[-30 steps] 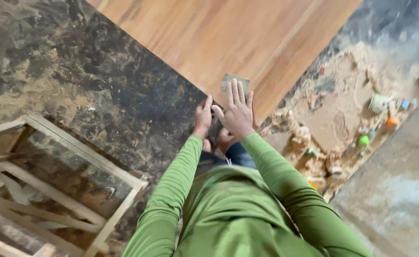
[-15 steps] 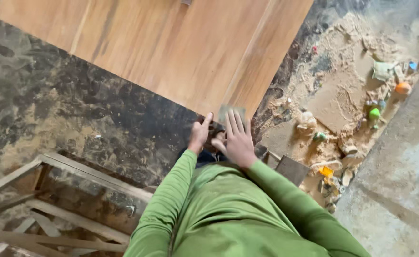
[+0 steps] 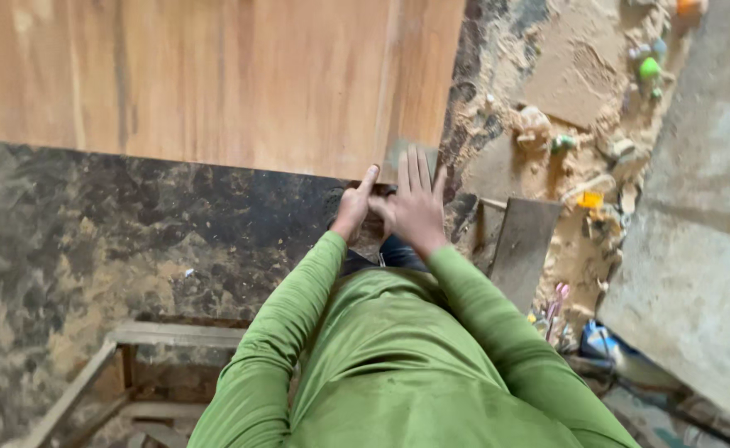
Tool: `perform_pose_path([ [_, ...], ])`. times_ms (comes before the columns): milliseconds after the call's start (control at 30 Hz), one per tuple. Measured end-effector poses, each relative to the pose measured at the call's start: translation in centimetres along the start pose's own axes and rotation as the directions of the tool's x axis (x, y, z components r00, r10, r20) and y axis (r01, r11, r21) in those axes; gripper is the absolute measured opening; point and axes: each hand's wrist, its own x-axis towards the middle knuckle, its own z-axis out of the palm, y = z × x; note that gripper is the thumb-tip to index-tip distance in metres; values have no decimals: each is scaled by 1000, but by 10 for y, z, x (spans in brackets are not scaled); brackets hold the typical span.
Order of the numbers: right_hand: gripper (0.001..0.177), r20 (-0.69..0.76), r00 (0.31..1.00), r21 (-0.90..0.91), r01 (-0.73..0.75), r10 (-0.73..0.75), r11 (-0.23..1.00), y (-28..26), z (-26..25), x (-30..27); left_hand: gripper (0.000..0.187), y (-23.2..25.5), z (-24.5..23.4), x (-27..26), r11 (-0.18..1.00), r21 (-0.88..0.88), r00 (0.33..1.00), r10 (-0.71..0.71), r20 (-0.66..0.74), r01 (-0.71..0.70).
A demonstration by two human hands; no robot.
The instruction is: The person sands a large wooden board using a sanding block. They move the block back and forth across the surface, covering different areas of the board to smooth the wood. The person occasionally switches the sanding block between hands and adjusts their position to reach different sections of the board.
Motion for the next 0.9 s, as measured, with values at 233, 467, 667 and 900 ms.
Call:
perform_pose_path([
  [233,79,-138,989,-236,26,-60,971,-16,6,-22,65,5,-9,12,964,264,999,0,-32,9],
  [467,106,20,983,81,-186,185,979,-11,9,7,69,6,-12,11,964,265,999,5,39,-15],
  [667,106,43,976,1,-216,215,976,-16,3,-2,80,5,-19,15,890,454,999,38,3,-35],
  [900,109,-30,972,104,-231,235,967,-17,0,3,74,8,-18,18,899,437,999,29,28,-38],
])
